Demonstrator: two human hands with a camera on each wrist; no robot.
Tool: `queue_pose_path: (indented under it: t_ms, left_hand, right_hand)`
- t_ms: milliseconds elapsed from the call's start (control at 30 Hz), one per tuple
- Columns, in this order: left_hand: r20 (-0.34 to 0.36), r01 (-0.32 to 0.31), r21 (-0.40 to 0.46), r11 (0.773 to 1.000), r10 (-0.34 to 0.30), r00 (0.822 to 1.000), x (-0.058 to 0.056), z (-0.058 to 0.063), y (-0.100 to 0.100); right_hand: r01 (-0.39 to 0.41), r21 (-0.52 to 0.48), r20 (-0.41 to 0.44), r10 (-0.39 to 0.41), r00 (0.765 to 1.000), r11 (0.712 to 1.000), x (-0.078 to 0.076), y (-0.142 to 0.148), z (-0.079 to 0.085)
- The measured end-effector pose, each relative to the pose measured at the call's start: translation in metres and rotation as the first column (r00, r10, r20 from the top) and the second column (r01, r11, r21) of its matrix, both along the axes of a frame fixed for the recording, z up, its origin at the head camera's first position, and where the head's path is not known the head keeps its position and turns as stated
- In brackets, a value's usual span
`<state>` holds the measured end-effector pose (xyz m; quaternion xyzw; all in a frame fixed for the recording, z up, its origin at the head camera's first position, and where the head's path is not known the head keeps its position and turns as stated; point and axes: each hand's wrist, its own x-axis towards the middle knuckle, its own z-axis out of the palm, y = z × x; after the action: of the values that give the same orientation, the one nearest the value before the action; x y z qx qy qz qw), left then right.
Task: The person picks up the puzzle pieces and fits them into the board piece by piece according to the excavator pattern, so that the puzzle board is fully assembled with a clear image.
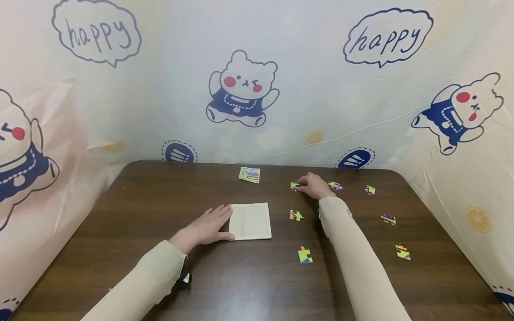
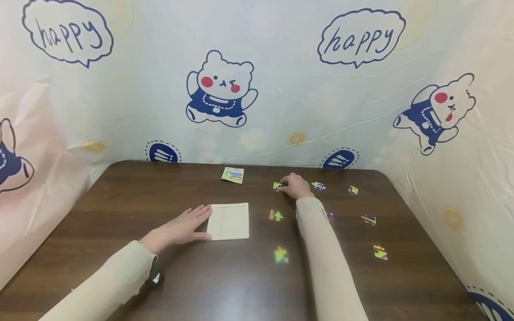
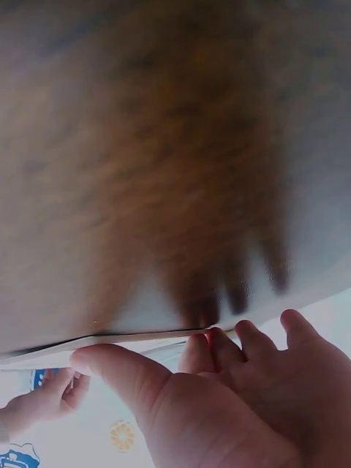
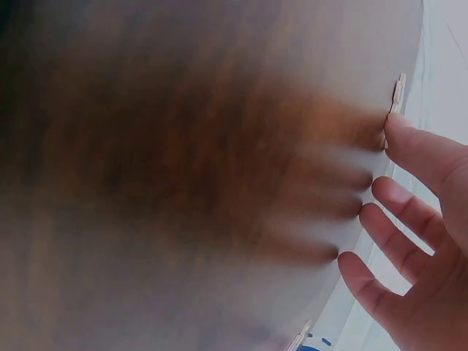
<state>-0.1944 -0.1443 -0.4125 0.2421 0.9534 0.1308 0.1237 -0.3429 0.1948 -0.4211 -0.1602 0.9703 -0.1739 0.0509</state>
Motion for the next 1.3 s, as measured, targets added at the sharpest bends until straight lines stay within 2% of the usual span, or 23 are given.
queue_pose_path:
  t_ms: [333, 533, 967, 1300]
  left_hand:
    - [-0.022, 0.019, -0.035, 0.999, -0.019, 1.0, -0.002, 0.0, 0.003]
    - [-0.029, 0.03, -0.045, 0.999, -0.031, 0.999, 0.0, 0.001, 0.005]
    - [-0.027, 0.031, -0.077, 0.997, -0.033, 0.999, 0.0, -0.001, 0.004]
    - [-0.019, 0.025, -0.093, 0.995, -0.027, 0.999, 0.001, 0.0, 0.005]
  right_hand:
    - [0.017, -0.004, -0.006, -0.017, 1.0, 1.0, 0.003, 0.001, 0.003]
    - [-0.003, -0.041, 0.007, 0.004, 1.0, 0.999, 0.004, -0.005, 0.008]
    - [-0.17, -0.065, -0.095, 0.163, 0.982, 0.983, 0.029, -0.056, 0.038]
    - [-0.273, -0.079, -0.097, 0.265, 0.959, 0.959, 0.055, -0.097, 0.046]
